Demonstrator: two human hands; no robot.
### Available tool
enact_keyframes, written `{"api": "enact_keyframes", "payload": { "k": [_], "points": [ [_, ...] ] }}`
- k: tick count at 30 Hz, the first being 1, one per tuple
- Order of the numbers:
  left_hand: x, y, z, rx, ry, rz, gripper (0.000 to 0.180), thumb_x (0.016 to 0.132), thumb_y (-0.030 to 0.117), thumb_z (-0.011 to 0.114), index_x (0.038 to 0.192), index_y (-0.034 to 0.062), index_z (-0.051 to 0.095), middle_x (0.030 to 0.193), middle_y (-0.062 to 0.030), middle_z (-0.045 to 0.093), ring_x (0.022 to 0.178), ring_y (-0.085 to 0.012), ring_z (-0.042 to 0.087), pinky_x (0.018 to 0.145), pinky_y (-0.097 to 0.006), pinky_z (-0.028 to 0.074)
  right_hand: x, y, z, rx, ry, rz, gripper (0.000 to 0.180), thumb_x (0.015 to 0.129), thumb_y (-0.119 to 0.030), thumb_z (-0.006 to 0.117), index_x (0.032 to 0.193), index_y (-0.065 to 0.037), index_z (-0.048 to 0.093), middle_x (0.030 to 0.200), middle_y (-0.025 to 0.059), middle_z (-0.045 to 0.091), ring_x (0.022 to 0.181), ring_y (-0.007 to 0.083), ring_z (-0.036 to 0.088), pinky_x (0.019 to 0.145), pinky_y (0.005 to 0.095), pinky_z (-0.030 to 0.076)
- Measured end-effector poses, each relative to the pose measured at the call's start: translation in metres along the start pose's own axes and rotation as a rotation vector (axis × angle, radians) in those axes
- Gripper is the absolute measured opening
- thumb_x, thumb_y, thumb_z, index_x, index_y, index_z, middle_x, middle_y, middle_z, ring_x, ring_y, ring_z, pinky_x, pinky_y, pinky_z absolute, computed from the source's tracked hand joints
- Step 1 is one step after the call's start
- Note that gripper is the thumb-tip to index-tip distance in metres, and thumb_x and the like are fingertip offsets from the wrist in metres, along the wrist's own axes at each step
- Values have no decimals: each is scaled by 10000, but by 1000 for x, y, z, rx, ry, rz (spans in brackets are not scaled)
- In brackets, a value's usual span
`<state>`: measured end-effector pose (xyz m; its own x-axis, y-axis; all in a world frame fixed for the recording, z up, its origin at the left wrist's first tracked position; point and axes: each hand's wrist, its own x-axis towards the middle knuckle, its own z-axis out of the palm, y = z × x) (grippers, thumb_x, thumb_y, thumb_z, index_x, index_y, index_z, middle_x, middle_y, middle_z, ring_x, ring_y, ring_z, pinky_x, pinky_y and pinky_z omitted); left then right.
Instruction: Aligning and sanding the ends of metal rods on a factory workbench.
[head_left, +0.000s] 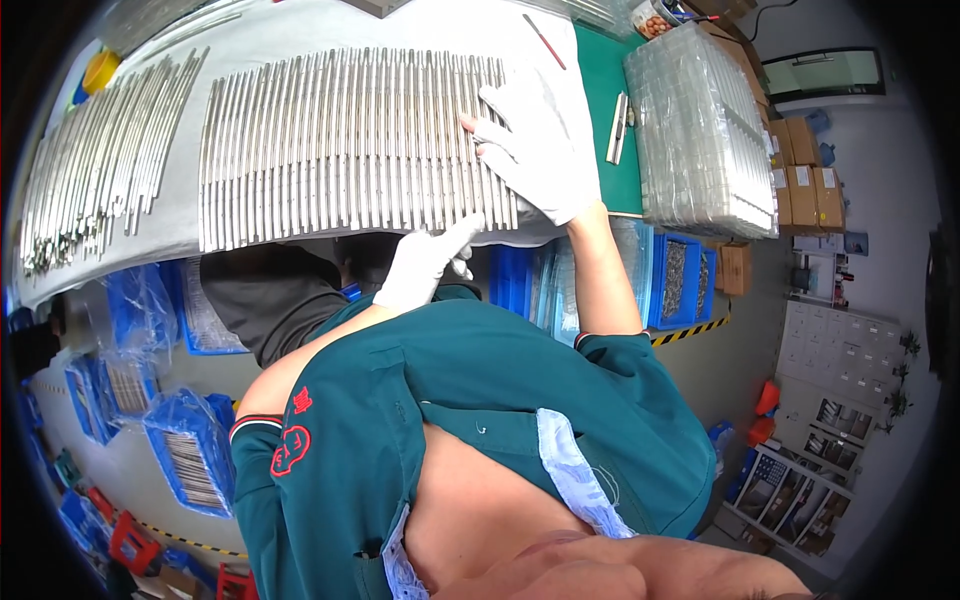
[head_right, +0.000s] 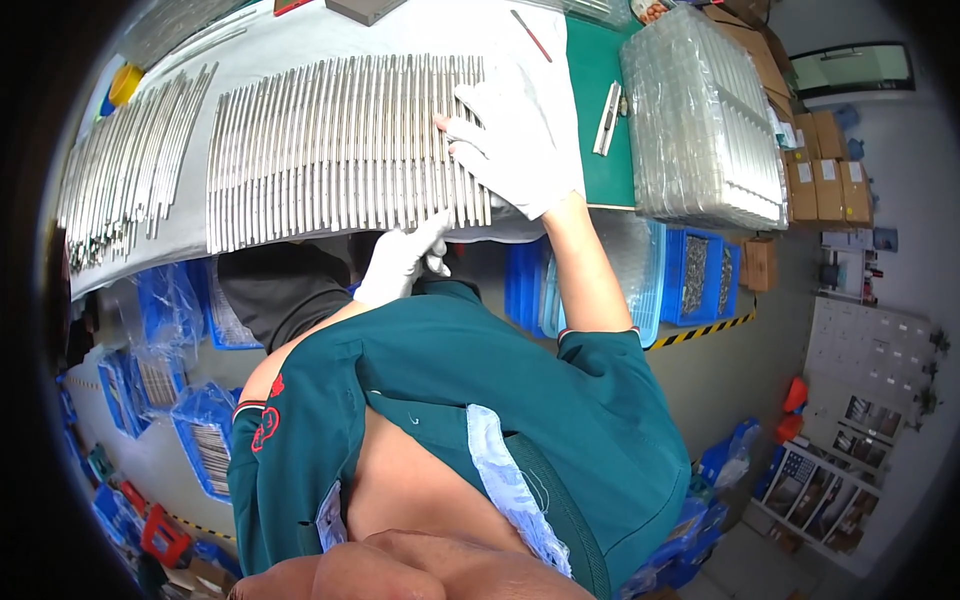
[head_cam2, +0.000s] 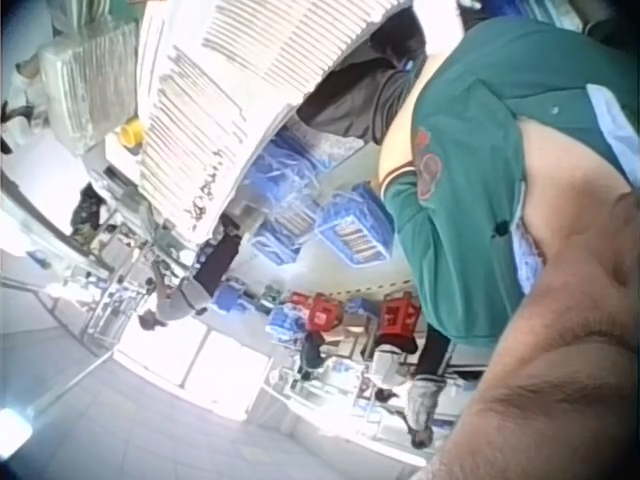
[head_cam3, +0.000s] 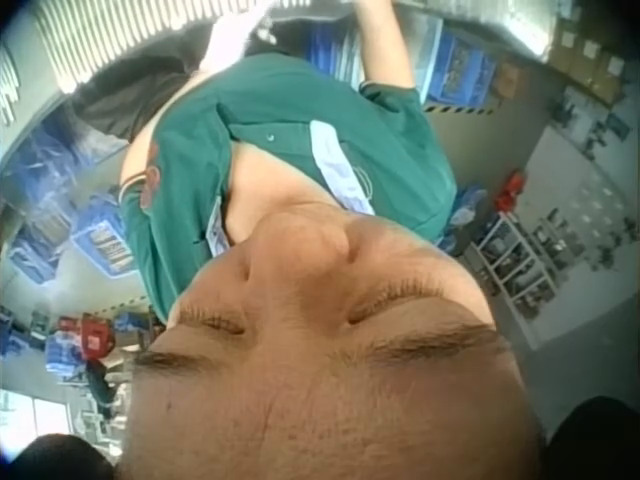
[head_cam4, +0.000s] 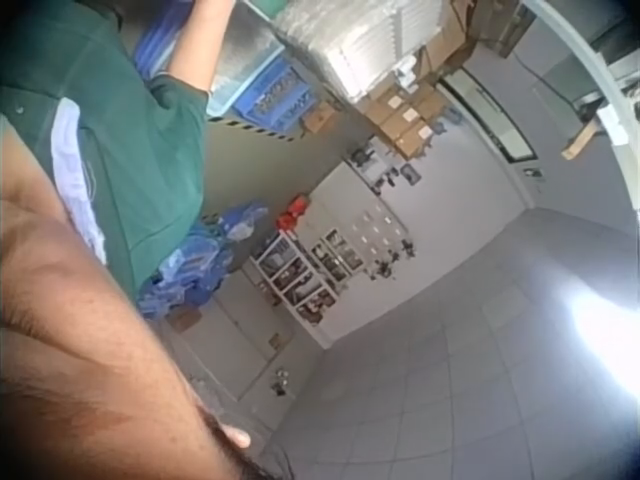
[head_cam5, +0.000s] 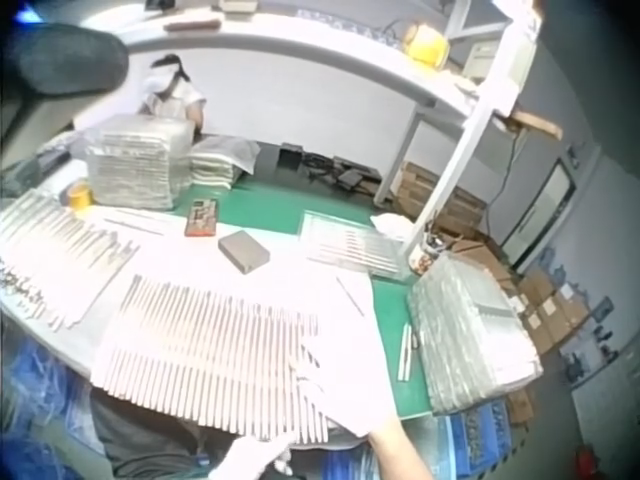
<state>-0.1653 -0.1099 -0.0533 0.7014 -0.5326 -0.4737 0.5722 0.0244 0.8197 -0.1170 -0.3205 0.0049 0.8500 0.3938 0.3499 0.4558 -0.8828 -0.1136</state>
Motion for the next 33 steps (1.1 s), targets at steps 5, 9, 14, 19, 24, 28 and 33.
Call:
{"api": "enact_keyframes", "payload": {
  "k": [5,9,14,19,24,28,33],
  "points": [
    [-1,-1,1,-207,94,-43,329,911,301,654,961,-24,671,689,-63,596,622,-112,596,598,-260,507,2,-2,2,44,-14,33,342,912,-344,580,1222,-231,669,1353,83,545,1318,335,411,1163,473,210],
    [10,-33,-16,227,-69,513,228,931,209,612,1102,78,688,698,-65,601,618,-119,595,607,-259,510,3,-3,2,12,55,-21,309,898,-333,610,1159,-195,701,1294,124,573,1236,350,473,1144,473,251],
    [5,-19,-12,198,-95,373,285,929,123,582,1196,172,666,719,-66,607,617,-133,591,636,-262,511,3,0,2,3,63,-39,316,896,-335,610,1168,-198,695,1294,125,575,1247,353,465,1147,489,243],
    [0,-19,-9,109,-31,428,225,921,207,631,1079,62,697,700,-65,604,608,-132,581,638,-258,504,2,-2,1,9,59,-37,352,887,-323,613,1210,-192,665,1283,127,577,1235,348,473,1149,505,228],
    [-11,6,0,-279,179,36,348,851,303,734,823,-37,665,672,-62,596,588,-118,577,581,-269,494,13,-11,-9,19,81,-37,409,892,-332,584,1265,-166,616,1285,125,572,1204,320,499,1127,489,244],
    [-5,-3,-5,-259,158,53,327,847,292,736,807,-26,673,647,-57,592,566,-120,570,554,-275,483,37,-25,-11,-25,-9,-77,434,907,-403,529,1274,-184,607,1283,71,577,1182,257,520,1075,481,285],
    [-4,0,-2,-216,125,63,329,837,294,742,787,-23,672,635,-58,592,548,-118,565,568,-267,483,39,-22,4,-213,-58,-124,445,926,-408,516,1319,-210,583,1347,54,546,1173,242,519,1032,419,339]
  ]
}}
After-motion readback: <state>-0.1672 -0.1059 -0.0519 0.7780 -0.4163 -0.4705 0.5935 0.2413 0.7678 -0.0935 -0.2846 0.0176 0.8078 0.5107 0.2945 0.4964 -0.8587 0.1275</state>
